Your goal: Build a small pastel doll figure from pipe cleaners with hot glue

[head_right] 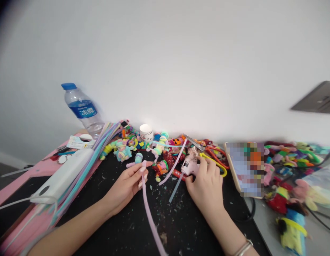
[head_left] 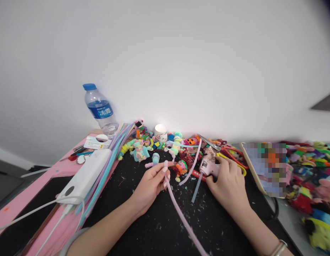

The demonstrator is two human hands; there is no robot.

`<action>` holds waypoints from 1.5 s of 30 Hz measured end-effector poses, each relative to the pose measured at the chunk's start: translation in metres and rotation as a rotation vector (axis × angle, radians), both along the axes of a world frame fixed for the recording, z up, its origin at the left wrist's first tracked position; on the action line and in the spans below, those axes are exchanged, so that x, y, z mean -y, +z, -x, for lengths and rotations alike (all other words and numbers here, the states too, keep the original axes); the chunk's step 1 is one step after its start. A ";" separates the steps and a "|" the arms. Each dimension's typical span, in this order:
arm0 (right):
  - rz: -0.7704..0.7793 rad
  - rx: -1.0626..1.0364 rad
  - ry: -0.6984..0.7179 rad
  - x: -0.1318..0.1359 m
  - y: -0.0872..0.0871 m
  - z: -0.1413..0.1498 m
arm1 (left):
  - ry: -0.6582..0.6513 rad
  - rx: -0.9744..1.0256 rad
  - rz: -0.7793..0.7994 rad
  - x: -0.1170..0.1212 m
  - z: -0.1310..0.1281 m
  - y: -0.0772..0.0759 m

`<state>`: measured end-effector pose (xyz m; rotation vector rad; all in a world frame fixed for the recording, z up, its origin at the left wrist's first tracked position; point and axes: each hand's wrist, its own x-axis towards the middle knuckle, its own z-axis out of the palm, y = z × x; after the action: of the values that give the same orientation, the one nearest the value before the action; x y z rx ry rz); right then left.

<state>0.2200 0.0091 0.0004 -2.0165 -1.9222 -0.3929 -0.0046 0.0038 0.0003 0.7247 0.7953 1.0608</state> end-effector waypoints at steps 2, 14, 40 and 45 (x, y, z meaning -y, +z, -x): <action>0.008 0.010 0.012 -0.001 -0.001 -0.002 | -0.014 0.030 0.016 -0.001 0.000 0.001; 0.062 -0.025 0.070 -0.003 -0.008 -0.021 | -0.024 0.038 0.027 -0.003 0.002 -0.005; 0.237 -0.926 0.489 0.011 -0.001 0.001 | -0.097 0.199 0.273 -0.001 0.002 -0.003; 0.262 -0.932 0.512 0.011 0.001 0.002 | -0.150 0.194 0.280 0.000 0.001 -0.003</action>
<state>0.2176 -0.0020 0.0010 -1.3286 -1.7653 0.8142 -0.0054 0.0038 -0.0030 0.4294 0.6932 0.8485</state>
